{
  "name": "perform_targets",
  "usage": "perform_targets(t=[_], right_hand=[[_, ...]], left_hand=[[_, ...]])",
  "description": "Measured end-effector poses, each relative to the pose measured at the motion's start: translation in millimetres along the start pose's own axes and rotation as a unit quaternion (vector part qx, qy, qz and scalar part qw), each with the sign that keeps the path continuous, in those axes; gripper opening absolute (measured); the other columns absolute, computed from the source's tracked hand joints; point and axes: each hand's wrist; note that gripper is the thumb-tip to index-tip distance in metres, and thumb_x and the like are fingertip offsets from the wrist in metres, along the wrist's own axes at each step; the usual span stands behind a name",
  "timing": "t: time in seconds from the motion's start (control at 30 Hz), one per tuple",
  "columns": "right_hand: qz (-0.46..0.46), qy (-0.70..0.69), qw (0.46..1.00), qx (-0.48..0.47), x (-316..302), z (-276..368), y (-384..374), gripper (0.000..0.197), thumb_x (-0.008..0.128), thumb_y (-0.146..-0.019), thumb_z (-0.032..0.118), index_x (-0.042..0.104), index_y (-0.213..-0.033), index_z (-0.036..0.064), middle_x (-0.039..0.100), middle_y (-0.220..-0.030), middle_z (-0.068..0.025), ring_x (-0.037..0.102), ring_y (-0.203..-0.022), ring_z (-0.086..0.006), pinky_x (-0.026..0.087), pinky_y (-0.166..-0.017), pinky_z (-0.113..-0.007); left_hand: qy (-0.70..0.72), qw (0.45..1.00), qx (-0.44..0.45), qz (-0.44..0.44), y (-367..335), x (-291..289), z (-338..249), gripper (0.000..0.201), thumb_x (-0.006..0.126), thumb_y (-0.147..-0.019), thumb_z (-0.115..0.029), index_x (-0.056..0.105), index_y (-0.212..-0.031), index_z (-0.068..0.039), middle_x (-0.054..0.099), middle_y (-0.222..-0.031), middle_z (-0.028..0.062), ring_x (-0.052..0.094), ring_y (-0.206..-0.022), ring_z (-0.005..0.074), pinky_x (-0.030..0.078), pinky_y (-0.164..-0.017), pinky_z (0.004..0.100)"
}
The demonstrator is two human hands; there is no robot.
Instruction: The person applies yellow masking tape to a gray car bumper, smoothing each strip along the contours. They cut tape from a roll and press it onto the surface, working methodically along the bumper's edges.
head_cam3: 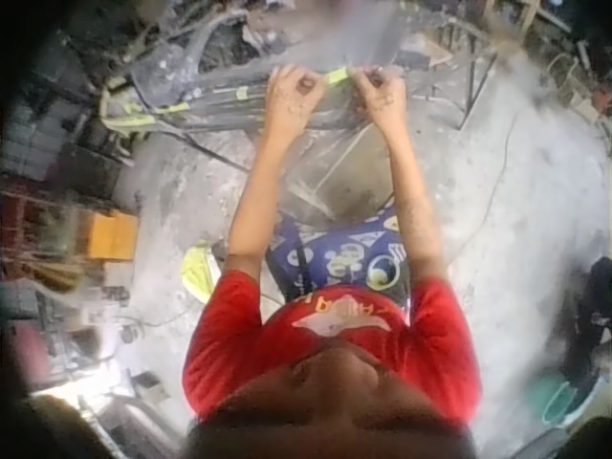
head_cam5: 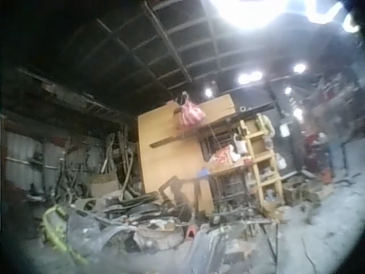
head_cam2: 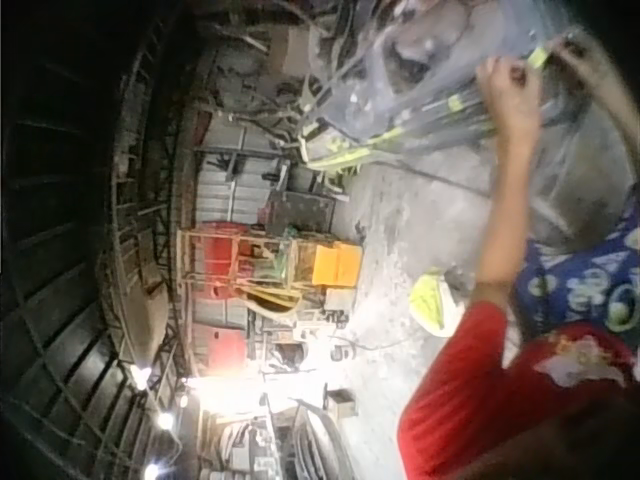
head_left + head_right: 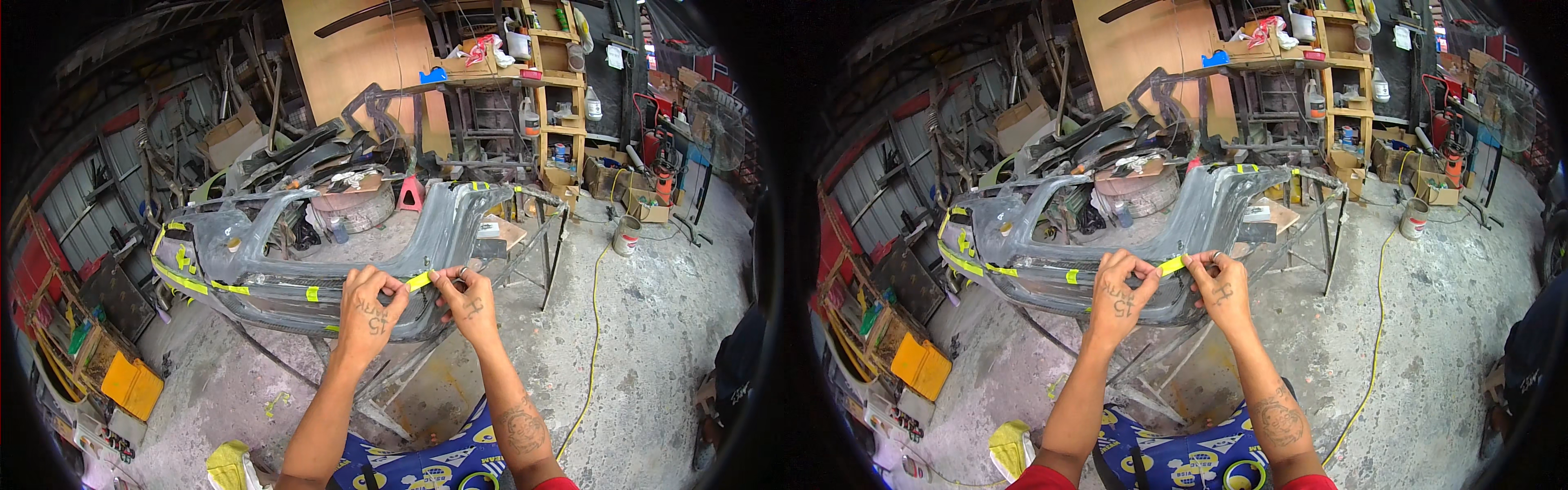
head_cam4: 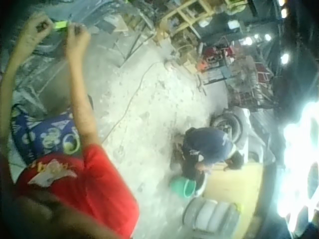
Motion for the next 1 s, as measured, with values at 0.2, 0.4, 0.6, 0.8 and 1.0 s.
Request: perform_targets(t=[0.2, 0.4, 0.6, 0.8, 1.0], right_hand=[[-0.003, 0.012, 1.0, -0.013, 2.5, -1.8, -0.8, 0.03, 0.078, -0.099, 0.025, 0.075, -0.107, -0.0044, 0.069, -0.076, -0.001, 0.061, -0.062, -0.0057, 0.05, -0.047, -0.024], [-0.016, 0.017, 1.0, -0.016, 3.8, -1.1, 0.2, 0.031, 0.078, -0.099, 0.025, 0.075, -0.107, -0.0051, 0.069, -0.076, -0.0011, 0.061, -0.061, -0.0057, 0.05, -0.047, -0.024], [-0.09, 0.007, 0.994, -0.064, 7.0, -2.8, -1.9, 0.032, 0.087, -0.091, 0.025, 0.071, -0.092, -0.0021, 0.065, -0.071, -0.0003, 0.056, -0.057, -0.0057, 0.047, -0.044, -0.024], [-0.084, 0.049, 0.99, -0.101, -3.4, -29.4, -19.7, 0.037, 0.093, -0.085, 0.026, 0.066, -0.083, 0.0014, 0.06, -0.066, 0.0012, 0.049, -0.052, -0.0052, 0.036, -0.042, -0.024], [-0.068, 0.042, 0.992, -0.092, -5.6, -40.4, -25.6, 0.04, 0.093, -0.084, 0.029, 0.062, -0.079, 0.0042, 0.056, -0.065, 0.0034, 0.046, -0.052, -0.0042, 0.035, -0.043, -0.024]], left_hand=[[0.007, 1.0, -0.005, 0.005, -0.2, 0.2, 2.4, 0.012, 0.082, -0.086, -0.01, 0.073, -0.084, -0.001, 0.066, -0.086, 0.0078, 0.058, -0.085, 0.0243, 0.048, -0.079, 0.0378], [0.011, 1.0, -0.014, 0.009, -1.1, -0.8, 1.1, 0.015, 0.082, -0.086, -0.012, 0.073, -0.084, -0.001, 0.066, -0.086, 0.0082, 0.057, -0.085, 0.024, 0.048, -0.079, 0.0381], [0.011, 1.0, -0.022, 0.014, -0.5, -2.8, 1.5, 0.018, 0.084, -0.086, -0.015, 0.073, -0.084, -0.001, 0.066, -0.086, 0.0085, 0.057, -0.086, 0.0243, 0.047, -0.08, 0.0385], [0.01, 1.0, -0.017, 0.011, -1.5, -1.0, 2.0, 0.019, 0.084, -0.087, -0.016, 0.073, -0.085, -0.001, 0.065, -0.086, 0.0093, 0.057, -0.086, 0.0256, 0.047, -0.08, 0.0398], [-0.01, 0.999, -0.027, 0.031, -3.8, -5.5, -2.8, 0.021, 0.083, -0.088, -0.018, 0.072, -0.085, 0.0, 0.065, -0.086, 0.0108, 0.058, -0.086, 0.0269, 0.048, -0.081, 0.0405]])
Point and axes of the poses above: each hand's wrist, its own y-axis away from the middle knuckle, its own x-axis out of the palm, z = x × y
